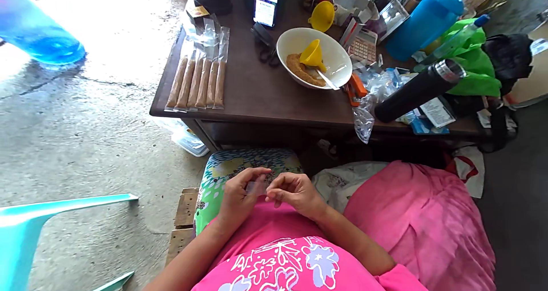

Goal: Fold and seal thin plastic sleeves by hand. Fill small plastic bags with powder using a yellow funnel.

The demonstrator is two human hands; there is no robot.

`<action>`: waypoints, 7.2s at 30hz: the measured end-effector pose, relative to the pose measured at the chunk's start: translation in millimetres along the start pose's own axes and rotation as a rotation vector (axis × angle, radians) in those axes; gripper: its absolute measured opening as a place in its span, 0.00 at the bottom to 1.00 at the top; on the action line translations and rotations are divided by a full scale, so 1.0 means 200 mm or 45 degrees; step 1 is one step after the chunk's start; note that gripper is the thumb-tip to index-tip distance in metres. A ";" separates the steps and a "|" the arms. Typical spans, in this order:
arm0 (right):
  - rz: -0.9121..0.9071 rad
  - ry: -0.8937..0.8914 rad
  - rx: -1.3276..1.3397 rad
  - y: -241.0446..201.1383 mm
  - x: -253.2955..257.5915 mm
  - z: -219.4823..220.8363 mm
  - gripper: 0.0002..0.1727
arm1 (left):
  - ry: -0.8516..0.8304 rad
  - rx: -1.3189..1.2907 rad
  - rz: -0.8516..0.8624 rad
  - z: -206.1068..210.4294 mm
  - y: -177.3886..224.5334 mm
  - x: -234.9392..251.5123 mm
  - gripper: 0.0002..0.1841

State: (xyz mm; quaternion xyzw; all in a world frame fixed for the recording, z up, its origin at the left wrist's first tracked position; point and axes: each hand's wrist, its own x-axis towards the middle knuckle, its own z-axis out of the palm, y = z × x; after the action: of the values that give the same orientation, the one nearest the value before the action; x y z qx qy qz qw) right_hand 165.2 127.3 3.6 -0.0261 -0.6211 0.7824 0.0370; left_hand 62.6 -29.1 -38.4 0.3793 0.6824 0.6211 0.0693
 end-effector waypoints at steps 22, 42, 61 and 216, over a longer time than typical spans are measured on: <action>-0.117 0.232 -0.098 0.03 0.01 -0.04 0.07 | -0.155 -0.067 0.010 0.01 -0.01 0.00 0.11; -0.197 0.330 -0.141 0.04 0.02 -0.07 0.12 | -0.203 -0.088 -0.039 0.01 -0.03 0.00 0.11; -0.280 0.207 -0.394 0.04 0.00 -0.06 0.08 | -0.226 -0.141 -0.033 0.02 -0.03 -0.01 0.10; -0.394 0.212 -0.734 0.08 0.04 -0.12 0.10 | -0.118 -0.311 -0.122 0.02 -0.07 0.00 0.08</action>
State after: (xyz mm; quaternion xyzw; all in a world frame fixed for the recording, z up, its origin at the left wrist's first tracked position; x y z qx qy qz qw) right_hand 158.6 147.1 -18.0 -0.0049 -0.8082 0.5549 0.1970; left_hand 59.9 -25.2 -52.3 0.3634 0.6150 0.6773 0.1759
